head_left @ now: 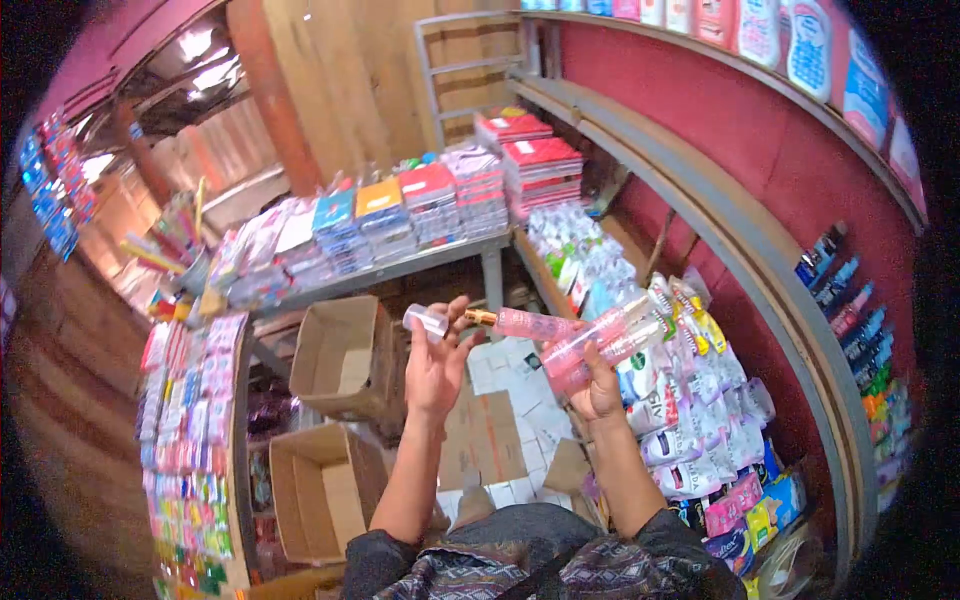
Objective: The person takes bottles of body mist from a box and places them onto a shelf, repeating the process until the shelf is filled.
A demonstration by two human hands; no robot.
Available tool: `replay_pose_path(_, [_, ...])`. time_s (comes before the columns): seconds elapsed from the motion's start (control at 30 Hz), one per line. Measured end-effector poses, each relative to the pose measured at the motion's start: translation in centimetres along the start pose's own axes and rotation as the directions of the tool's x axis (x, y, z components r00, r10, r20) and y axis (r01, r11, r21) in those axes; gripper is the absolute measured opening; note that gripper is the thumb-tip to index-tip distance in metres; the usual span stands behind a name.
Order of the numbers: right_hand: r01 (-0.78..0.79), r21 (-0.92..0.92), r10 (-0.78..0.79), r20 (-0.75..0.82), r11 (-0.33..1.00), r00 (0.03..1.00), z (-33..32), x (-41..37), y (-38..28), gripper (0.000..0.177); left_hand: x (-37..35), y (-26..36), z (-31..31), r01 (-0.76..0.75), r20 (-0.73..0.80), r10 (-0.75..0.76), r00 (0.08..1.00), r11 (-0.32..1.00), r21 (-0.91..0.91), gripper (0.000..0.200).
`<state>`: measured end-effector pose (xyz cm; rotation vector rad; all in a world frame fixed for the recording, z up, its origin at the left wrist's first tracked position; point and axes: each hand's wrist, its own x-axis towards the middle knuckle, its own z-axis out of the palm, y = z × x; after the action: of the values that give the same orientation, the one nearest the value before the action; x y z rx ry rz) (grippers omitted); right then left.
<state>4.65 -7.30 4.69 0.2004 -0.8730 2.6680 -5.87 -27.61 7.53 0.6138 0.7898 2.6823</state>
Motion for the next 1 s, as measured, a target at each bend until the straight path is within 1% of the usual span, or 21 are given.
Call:
replay_pose_path(0.07, [0.092,-0.035,-0.093,-0.028,0.995,0.995,-0.2,1.3,0.0,0.039,4.0,-1.6,0.6,0.025,0.060,-0.022,0.998,0.998,-0.059,0.047])
replay_pose_path(0.13, [0.175,-0.064,-0.179,-0.063,0.982,0.982,0.1,2.7,0.0,0.039,7.0,-2.8,1.3,0.079,0.089,-0.075,0.993,0.996,-0.047,0.046])
replay_pose_path(0.2, [0.245,-0.089,-0.254,-0.106,0.965,0.961,0.6,3.9,0.2,0.038,10.0,-4.5,0.9,0.114,0.162,-0.110,0.981,0.993,-0.015,0.045])
replay_pose_path(0.23, [0.248,-0.052,-0.252,-0.120,0.967,0.960,0.4,4.5,0.4,0.038,11.1,-5.0,1.1,0.128,0.212,-0.124,0.969,0.992,-0.007,0.045])
replay_pose_path(0.33, [0.347,-0.141,-0.369,-0.193,0.927,0.909,0.9,6.0,1.2,0.039,13.9,-6.5,1.7,0.176,0.321,-0.180,0.930,0.984,0.042,0.045])
replay_pose_path(0.4, [0.402,-0.125,-0.420,-0.200,0.907,0.885,1.6,6.8,1.7,0.037,15.3,-7.4,2.7,0.212,0.385,-0.233,0.893,0.972,0.097,0.044])
replay_pose_path(0.43, [0.430,-0.122,-0.447,-0.202,0.894,0.872,1.8,7.2,1.7,0.037,16.0,-8.2,2.9,0.269,0.405,-0.272,0.873,0.961,0.065,0.042])
replay_pose_path(0.53, [0.509,-0.235,-0.557,-0.238,0.828,0.796,2.0,8.0,1.6,0.040,18.2,-9.7,4.0,0.313,0.514,-0.295,0.806,0.948,0.053,0.041])
replay_pose_path(0.57, [0.526,-0.256,-0.582,-0.264,0.811,0.769,2.7,8.1,1.3,0.040,18.6,-10.2,4.6,0.333,0.524,-0.305,0.795,0.942,0.044,0.038])
replay_pose_path(0.67, [0.588,-0.318,-0.664,-0.251,0.744,0.704,2.8,8.7,0.5,0.041,19.7,-12.3,5.9,0.392,0.563,-0.325,0.760,0.920,0.002,0.040])
replay_pose_path(0.7, [0.588,-0.331,-0.669,-0.238,0.738,0.704,2.5,8.7,0.3,0.042,20.1,-12.8,6.4,0.400,0.545,-0.330,0.771,0.917,-0.010,0.039])
replay_pose_path(0.8, [0.636,-0.383,-0.735,-0.221,0.670,0.642,3.0,9.8,-0.2,0.042,21.6,-15.2,8.4,0.469,0.599,-0.326,0.731,0.878,-0.095,0.039])
replay_pose_path(0.83, [0.635,-0.411,-0.744,-0.197,0.654,0.639,2.7,10.0,-0.3,0.043,21.7,-15.2,9.3,0.491,0.555,-0.371,0.745,0.867,-0.080,0.039])
replay_pose_path(0.93, [0.672,-0.428,-0.782,-0.154,0.604,0.604,1.9,10.6,-1.0,0.040,22.3,-15.6,10.7,0.514,0.605,-0.359,0.710,0.852,-0.098,0.038])
replay_pose_path(1.0, [0.669,-0.461,-0.791,-0.137,0.583,0.596,2.0,10.8,-1.6,0.038,22.8,-16.3,11.4,0.529,0.627,-0.352,0.695,0.841,-0.113,0.038])
